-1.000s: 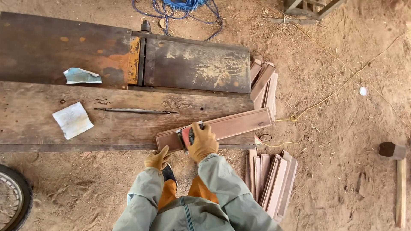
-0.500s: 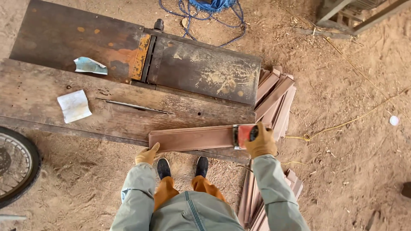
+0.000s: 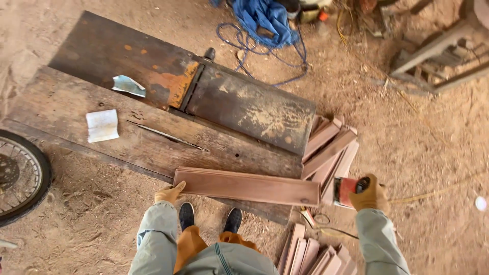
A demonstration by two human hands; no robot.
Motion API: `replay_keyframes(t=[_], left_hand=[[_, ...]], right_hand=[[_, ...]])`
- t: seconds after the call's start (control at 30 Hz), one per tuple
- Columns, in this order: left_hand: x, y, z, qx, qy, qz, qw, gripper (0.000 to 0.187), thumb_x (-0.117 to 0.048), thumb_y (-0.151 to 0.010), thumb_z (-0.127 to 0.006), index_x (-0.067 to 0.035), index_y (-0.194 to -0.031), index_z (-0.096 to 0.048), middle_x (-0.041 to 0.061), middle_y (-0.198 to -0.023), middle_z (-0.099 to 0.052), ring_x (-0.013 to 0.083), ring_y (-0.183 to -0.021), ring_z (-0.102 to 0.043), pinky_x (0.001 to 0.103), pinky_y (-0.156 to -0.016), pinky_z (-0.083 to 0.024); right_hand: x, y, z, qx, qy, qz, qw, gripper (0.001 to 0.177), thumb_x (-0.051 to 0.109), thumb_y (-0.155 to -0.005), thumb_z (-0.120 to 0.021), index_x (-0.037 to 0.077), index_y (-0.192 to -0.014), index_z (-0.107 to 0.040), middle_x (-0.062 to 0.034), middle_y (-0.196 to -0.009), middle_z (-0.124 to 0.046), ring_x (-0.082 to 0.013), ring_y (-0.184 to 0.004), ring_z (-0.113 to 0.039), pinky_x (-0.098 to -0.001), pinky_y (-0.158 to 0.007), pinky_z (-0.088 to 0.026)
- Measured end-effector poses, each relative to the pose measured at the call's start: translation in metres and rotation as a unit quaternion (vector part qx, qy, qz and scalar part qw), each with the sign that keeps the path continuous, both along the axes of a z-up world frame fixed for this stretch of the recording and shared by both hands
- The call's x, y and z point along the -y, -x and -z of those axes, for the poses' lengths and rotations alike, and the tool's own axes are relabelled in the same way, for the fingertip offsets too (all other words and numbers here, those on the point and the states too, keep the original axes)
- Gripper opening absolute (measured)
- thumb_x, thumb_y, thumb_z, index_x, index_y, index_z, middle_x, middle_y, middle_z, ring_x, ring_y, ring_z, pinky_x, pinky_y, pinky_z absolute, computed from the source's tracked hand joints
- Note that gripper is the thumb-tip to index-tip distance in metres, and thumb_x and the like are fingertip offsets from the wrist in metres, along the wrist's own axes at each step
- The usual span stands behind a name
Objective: Sanding the surface and edges of wooden planks using a hand-held orbital sander and sandpaper.
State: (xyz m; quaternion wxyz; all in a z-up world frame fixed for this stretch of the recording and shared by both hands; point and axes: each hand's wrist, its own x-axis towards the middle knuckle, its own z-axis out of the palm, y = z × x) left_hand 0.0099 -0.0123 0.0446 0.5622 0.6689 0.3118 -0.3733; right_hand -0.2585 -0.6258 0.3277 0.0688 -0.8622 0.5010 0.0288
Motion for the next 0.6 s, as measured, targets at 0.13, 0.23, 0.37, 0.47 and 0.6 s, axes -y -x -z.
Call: replay_keyframes(t=[0.13, 0.23, 0.37, 0.47, 0.6], left_hand=[[0.006, 0.003, -0.012, 0.029, -0.043, 0.024, 0.998, 0.062, -0.045, -0.077, -0.085, 0.007, -0.108, -0.07, 0.017, -0.1, -0.077, 0.0214, -0.08, -0.076, 0.028, -0.065, -0.062], [0.008, 0.003, -0.012, 0.033, -0.095, 0.072, 0.992, 0.066, -0.052, -0.076, -0.085, 0.006, -0.105, -0.073, 0.015, -0.094, -0.079, 0.0196, -0.076, -0.075, 0.029, -0.063, -0.06], [0.012, 0.009, -0.017, 0.055, -0.103, 0.05, 0.992, 0.058, -0.051, -0.076, -0.086, 0.001, -0.101, -0.076, 0.01, -0.087, -0.079, 0.018, -0.073, -0.074, 0.028, -0.062, -0.059], [0.015, 0.012, -0.029, 0.081, -0.144, 0.059, 0.985, 0.057, -0.051, -0.078, -0.086, 0.003, -0.096, -0.078, 0.011, -0.082, -0.077, 0.0198, -0.07, -0.073, 0.03, -0.059, -0.056], [0.018, 0.014, -0.035, 0.08, -0.143, 0.046, 0.985, 0.055, -0.05, -0.075, -0.087, 0.001, -0.094, -0.079, 0.009, -0.08, -0.077, 0.0193, -0.068, -0.072, 0.033, -0.061, -0.057]], right_hand=[[0.04, -0.016, -0.006, -0.034, 0.028, -0.005, 0.999, 0.071, 0.031, -0.069, -0.088, 0.031, -0.133, -0.058, -0.0211, -0.132, -0.059, -0.0459, -0.105, -0.068, -0.0572, -0.085, -0.056], [0.046, -0.044, -0.023, -0.044, 0.047, -0.031, 0.997, 0.067, 0.033, -0.071, -0.088, 0.03, -0.131, -0.06, -0.0206, -0.138, -0.055, -0.046, -0.104, -0.069, -0.0571, -0.084, -0.056], [0.048, -0.083, -0.028, 0.014, 0.052, -0.119, 0.991, 0.07, 0.03, -0.064, -0.089, 0.028, -0.128, -0.06, -0.0185, -0.137, -0.053, -0.0447, -0.103, -0.067, -0.0568, -0.083, -0.057], [0.035, -0.132, -0.033, -0.01, 0.093, -0.247, 0.964, 0.063, 0.026, -0.068, -0.084, 0.033, -0.126, -0.06, -0.0145, -0.132, -0.054, -0.0418, -0.102, -0.067, -0.0542, -0.075, -0.059], [0.044, -0.205, -0.022, -0.114, 0.224, -0.411, 0.876, 0.051, 0.023, -0.085, -0.076, 0.043, -0.128, -0.059, -0.0111, -0.125, -0.054, -0.0374, -0.099, -0.066, -0.0498, -0.07, -0.06]])
